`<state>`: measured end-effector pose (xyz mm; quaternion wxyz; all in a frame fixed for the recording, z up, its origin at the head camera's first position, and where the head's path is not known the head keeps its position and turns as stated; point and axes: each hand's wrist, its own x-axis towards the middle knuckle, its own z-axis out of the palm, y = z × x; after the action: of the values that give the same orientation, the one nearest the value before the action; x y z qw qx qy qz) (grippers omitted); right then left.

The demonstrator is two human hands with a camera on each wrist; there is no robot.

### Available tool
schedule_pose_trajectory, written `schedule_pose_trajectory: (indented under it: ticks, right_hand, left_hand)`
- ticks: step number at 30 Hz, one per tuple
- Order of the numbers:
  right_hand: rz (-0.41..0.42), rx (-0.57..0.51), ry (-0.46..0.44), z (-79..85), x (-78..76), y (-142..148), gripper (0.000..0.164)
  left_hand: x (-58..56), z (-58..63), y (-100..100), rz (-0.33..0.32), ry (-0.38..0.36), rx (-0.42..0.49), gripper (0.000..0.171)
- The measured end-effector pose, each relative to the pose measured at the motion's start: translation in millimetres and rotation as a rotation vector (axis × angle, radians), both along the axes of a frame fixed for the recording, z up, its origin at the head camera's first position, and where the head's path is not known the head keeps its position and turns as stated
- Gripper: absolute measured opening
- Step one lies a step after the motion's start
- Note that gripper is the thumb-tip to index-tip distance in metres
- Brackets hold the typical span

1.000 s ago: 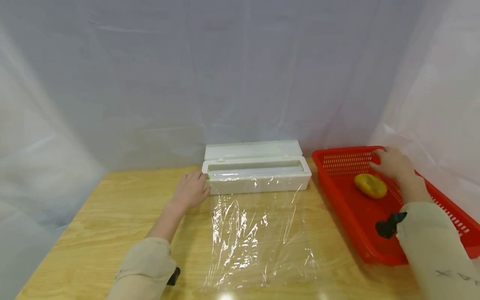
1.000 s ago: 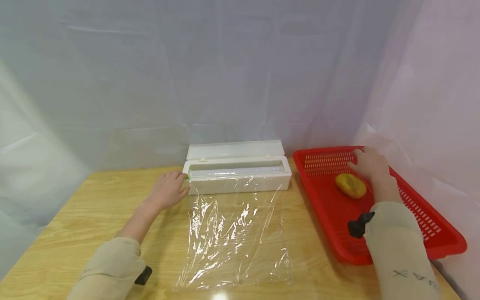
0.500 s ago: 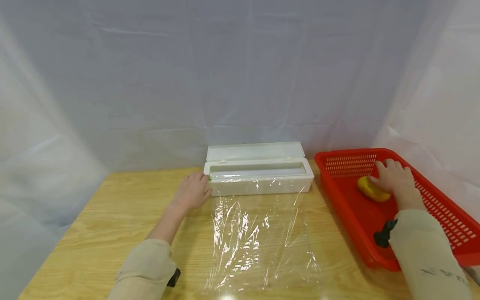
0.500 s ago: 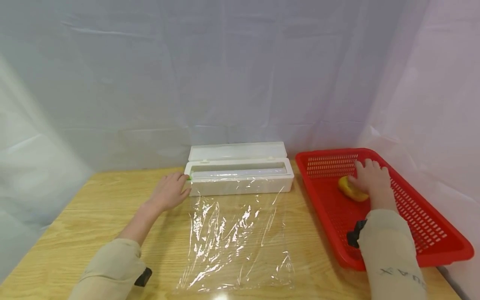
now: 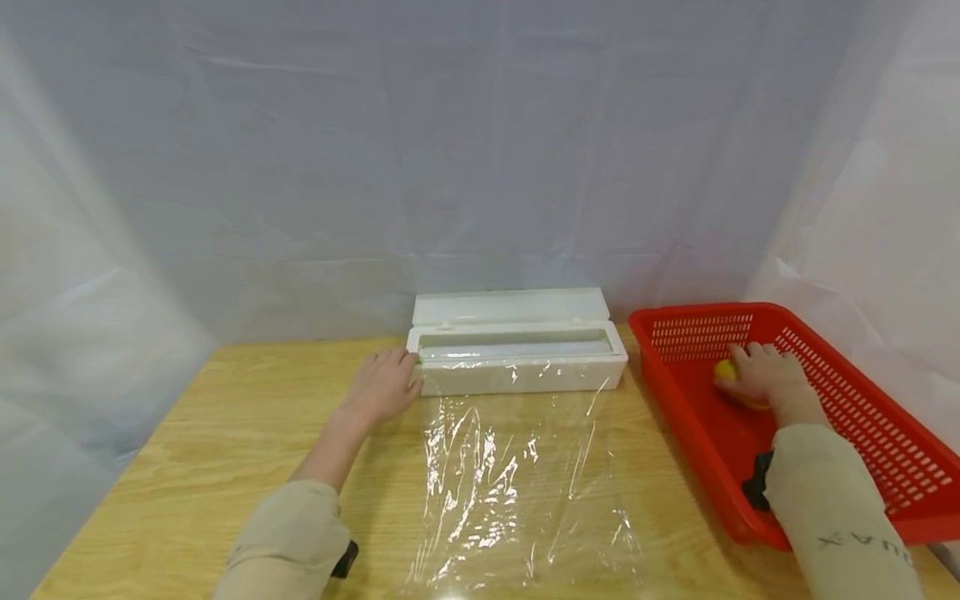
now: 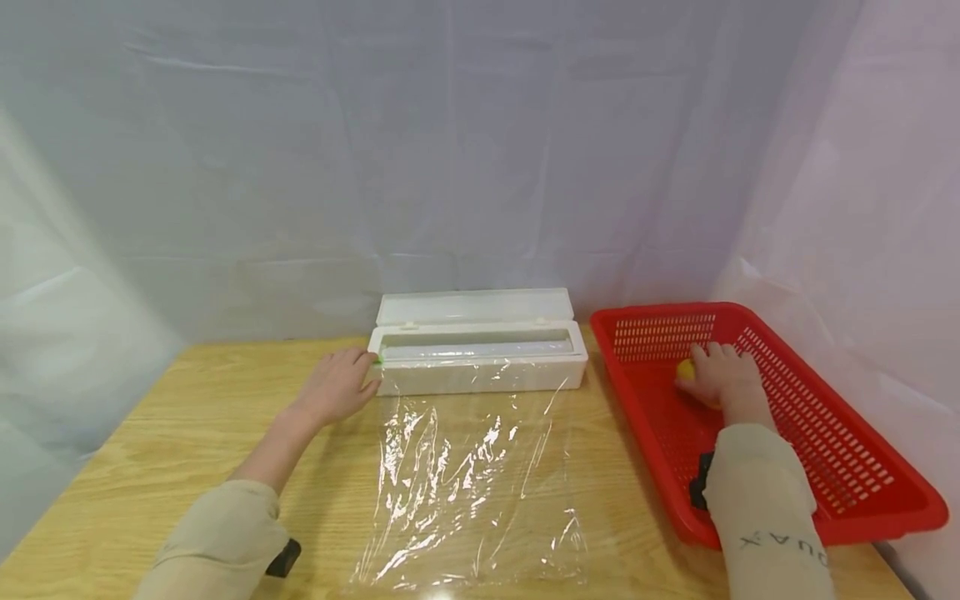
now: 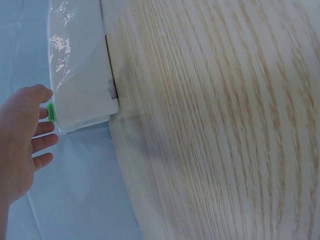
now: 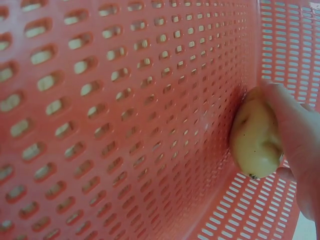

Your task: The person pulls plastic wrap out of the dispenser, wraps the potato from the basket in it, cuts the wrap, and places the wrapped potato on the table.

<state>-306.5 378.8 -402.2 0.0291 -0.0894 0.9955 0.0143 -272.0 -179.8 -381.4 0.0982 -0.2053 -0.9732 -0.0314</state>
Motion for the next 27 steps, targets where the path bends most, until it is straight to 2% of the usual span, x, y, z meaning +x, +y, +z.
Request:
schedule_pose_trajectory:
  ticks: [3,12,20,27]
  right_hand:
    - [-0.004,0.017,-0.027,0.6,0.4,0.4,0.079]
    - [-0.063,-0.039,-0.133,6.2,9.4,1.8,0.089]
    - [-0.046,0.014,-0.116,7.1,7.5,2.8,0.084]
    - [-0.028,0.035,-0.038,12.3,4.2,2.8,0.079]
  left_hand:
    - [-0.1,-0.9,-0.1,0.0,-0.004,0.009,0.044]
    - [-0.5,-1.1,2.1,-0.023,0.016,-0.001,0.043]
    - [-1.0,-0.6,3.5,-0.025,0.024,-0.007,0.042]
    - [-2.3,0.7,3.8,-0.02,0.016,-0.016,0.043]
